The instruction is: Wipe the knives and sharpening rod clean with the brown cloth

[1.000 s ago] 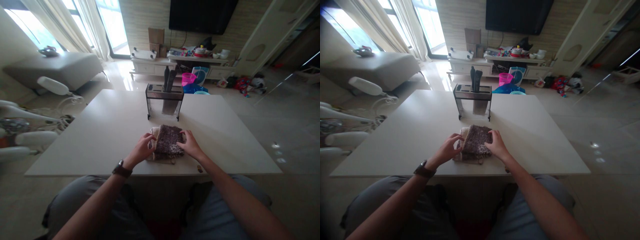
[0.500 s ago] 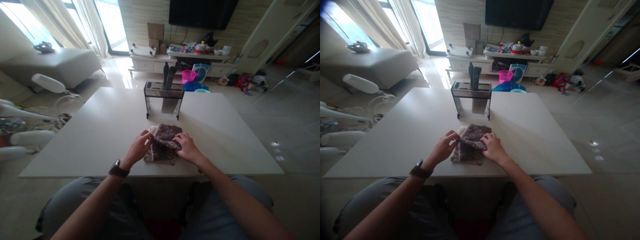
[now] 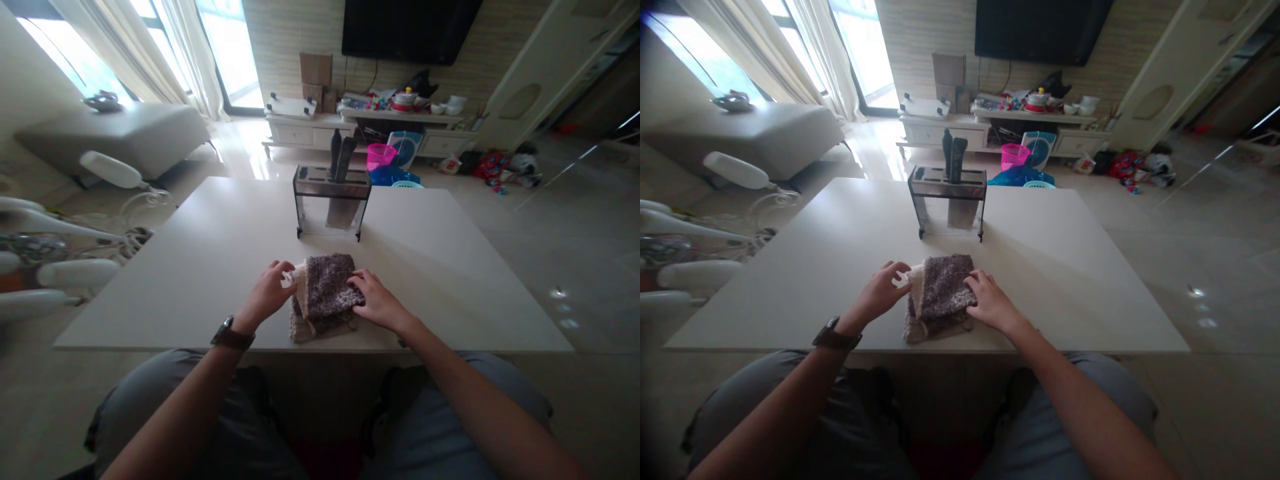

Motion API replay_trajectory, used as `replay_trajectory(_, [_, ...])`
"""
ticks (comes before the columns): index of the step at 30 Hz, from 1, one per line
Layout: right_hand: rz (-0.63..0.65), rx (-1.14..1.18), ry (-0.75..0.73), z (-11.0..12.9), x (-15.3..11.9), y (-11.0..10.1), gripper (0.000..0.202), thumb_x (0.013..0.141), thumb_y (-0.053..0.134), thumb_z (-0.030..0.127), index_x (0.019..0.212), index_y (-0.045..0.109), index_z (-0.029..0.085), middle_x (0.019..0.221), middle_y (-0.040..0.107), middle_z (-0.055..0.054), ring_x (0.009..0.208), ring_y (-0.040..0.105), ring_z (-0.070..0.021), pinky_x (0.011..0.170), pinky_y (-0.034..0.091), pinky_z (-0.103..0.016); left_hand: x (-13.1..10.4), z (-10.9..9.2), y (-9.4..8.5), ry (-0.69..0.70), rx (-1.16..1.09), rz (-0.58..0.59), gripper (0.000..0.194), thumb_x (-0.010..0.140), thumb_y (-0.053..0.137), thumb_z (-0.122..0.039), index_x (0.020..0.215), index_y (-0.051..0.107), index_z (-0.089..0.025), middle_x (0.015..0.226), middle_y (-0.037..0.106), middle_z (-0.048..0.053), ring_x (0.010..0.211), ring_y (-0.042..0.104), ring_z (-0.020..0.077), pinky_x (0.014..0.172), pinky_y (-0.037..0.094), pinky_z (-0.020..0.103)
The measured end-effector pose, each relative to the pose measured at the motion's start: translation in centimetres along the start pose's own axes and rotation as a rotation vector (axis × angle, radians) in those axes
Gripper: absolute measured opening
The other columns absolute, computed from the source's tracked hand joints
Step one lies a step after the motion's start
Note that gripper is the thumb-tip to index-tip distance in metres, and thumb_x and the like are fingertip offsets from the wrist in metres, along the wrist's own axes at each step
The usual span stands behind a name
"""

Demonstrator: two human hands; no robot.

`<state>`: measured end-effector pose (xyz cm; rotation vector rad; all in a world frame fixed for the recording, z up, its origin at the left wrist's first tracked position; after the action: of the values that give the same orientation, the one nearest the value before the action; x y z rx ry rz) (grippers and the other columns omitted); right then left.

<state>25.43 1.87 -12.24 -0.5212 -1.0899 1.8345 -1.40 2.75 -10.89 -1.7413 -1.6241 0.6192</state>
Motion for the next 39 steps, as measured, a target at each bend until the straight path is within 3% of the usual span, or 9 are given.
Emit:
replay_trajectory(3, [0.044,-0.009,-0.024,0.4,-0.1,0.1,0.052,0.072,0.070,0.013,0.123,0.060,0.021,0.141,0.047,-0.012,0.131,0.047,-0.0295,0.113,0.042,-0.045,0.0,1.0,1.0,-0.156,0.018,0.076,0.019,0.083,0.066,-0.033,0.096,0.063,-0.019,0.092,0.067,0.006,0.077,0.064,0.0193,0.069,0.048,0.031])
replay_trajectory(6, [0.074,-0.036,-0.018,0.6,-0.2,0.3,0.051,0.073,0.069,0.014,0.123,0.060,0.019,0.140,0.048,-0.013,0.130,0.048,-0.0299,0.113,0.041,-0.045,-0.3,1.0,2.2,-0.228,0.003,0.173,0.025,0.086,0.065,-0.044,0.094,0.059,-0.021,0.081,0.070,0.003,0.071,0.065,0.0201,0.064,0.044,0.030])
replay_trajectory(10, [0.086,-0.042,-0.019,0.5,-0.1,0.7,0.052,0.073,0.069,0.014,0.124,0.059,0.018,0.140,0.049,-0.014,0.129,0.048,-0.0291,0.113,0.042,-0.044,-0.6,-0.2,2.9,-0.168,0.166,0.142,0.033,0.086,0.065,-0.050,0.101,0.058,-0.021,0.087,0.072,0.006,0.080,0.067,0.0243,0.065,0.042,0.032])
replay_trajectory(18, [0.090,-0.071,-0.025,0.6,0.2,1.5,0.054,0.073,0.070,0.015,0.125,0.056,0.019,0.134,0.050,-0.013,0.125,0.048,-0.0284,0.112,0.041,-0.044,-1.1,-2.1,3.4,-0.096,0.345,0.142,0.027,0.091,0.057,-0.038,0.109,0.055,-0.018,0.096,0.073,0.015,0.089,0.071,0.0320,0.071,0.046,0.036])
replay_trajectory(33, [0.100,-0.126,-0.022,0.9,0.3,1.6,0.051,0.074,0.068,0.016,0.124,0.056,0.017,0.130,0.051,-0.013,0.122,0.048,-0.0293,0.110,0.043,-0.044,-1.0,-2.3,3.7,-0.069,0.338,0.163,0.024,0.092,0.055,-0.036,0.109,0.052,-0.018,0.095,0.072,0.016,0.090,0.071,0.0333,0.072,0.048,0.037])
replay_trajectory(39, [0.101,-0.133,-0.024,1.1,0.2,1.5,0.050,0.074,0.069,0.017,0.123,0.057,0.016,0.130,0.052,-0.014,0.123,0.048,-0.0303,0.110,0.042,-0.044,-1.1,-1.7,3.3,-0.165,0.357,0.138,0.034,0.090,0.057,-0.045,0.113,0.055,-0.019,0.106,0.070,0.016,0.094,0.070,0.0315,0.075,0.049,0.037])
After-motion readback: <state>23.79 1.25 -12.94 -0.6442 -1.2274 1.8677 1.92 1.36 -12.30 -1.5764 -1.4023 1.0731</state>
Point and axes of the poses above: each hand's wrist, its own x-axis towards the middle knuckle, its own y-axis out of the palm, z = x × y, the point moved 5 cm from there along x, towards the middle knuckle
